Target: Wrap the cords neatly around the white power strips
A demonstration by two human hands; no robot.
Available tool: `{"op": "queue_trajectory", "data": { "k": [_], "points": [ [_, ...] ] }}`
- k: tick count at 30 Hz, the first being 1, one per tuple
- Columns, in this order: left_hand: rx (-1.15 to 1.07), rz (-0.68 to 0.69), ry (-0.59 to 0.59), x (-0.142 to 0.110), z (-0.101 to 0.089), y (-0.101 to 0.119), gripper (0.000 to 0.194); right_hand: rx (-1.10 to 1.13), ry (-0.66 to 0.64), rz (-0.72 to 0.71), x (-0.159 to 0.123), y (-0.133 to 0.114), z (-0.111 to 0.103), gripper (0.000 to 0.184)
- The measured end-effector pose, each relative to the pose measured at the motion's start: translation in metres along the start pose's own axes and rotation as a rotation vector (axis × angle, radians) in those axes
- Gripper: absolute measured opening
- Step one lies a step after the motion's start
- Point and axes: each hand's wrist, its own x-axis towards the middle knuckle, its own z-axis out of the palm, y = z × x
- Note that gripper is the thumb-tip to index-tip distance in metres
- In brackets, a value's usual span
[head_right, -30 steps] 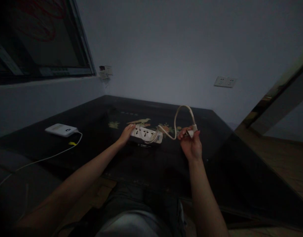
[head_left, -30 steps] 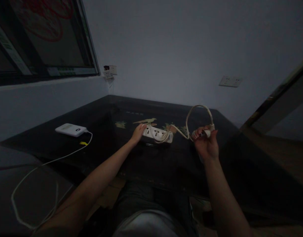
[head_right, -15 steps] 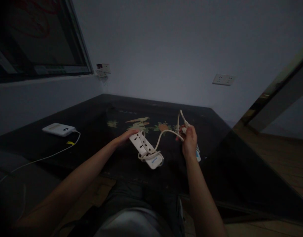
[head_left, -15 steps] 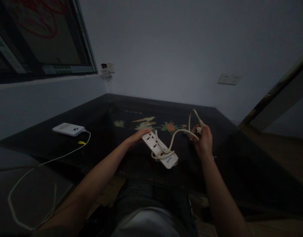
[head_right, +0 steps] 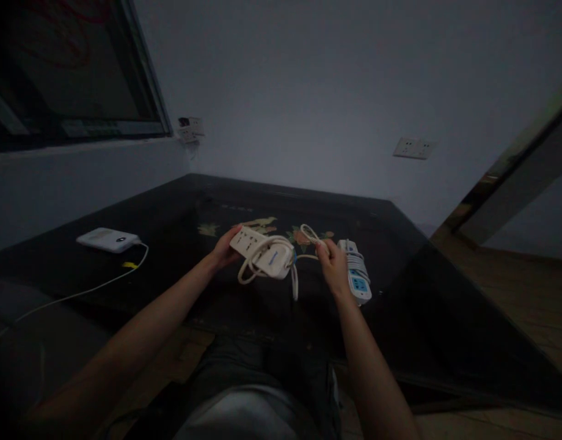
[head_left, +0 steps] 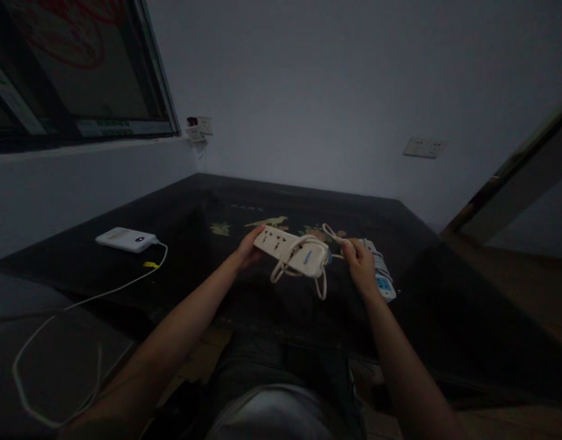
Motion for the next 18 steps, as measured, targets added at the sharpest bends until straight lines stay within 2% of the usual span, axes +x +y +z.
{"op": "queue_trajectory", "data": {
  "k": [3, 8, 12, 18],
  "points": [
    [-0.092, -0.009, 0.153, 0.003, 0.003, 0.006, 0.034, -0.012, -0.162, 0.005, -0.003, -0.004, 0.005, 0.032],
    [-0.127, 0.142, 0.326, 0.004, 0.008, 0.004, 0.029, 0.025, -0.314, 0.018, -0.007, -0.014, 0.007, 0.033],
    [-0.110, 0.219, 0.365, 0.004, 0.009, -0.002, 0.028, 0.073, -0.388, -0.004, -0.010, -0.022, 0.012, 0.034],
    [-0.081, 0.320, 0.380, 0.003, 0.009, -0.006, 0.032, 0.035, -0.414, 0.021, -0.015, -0.022, 0.026, 0.031]
  ]
}}
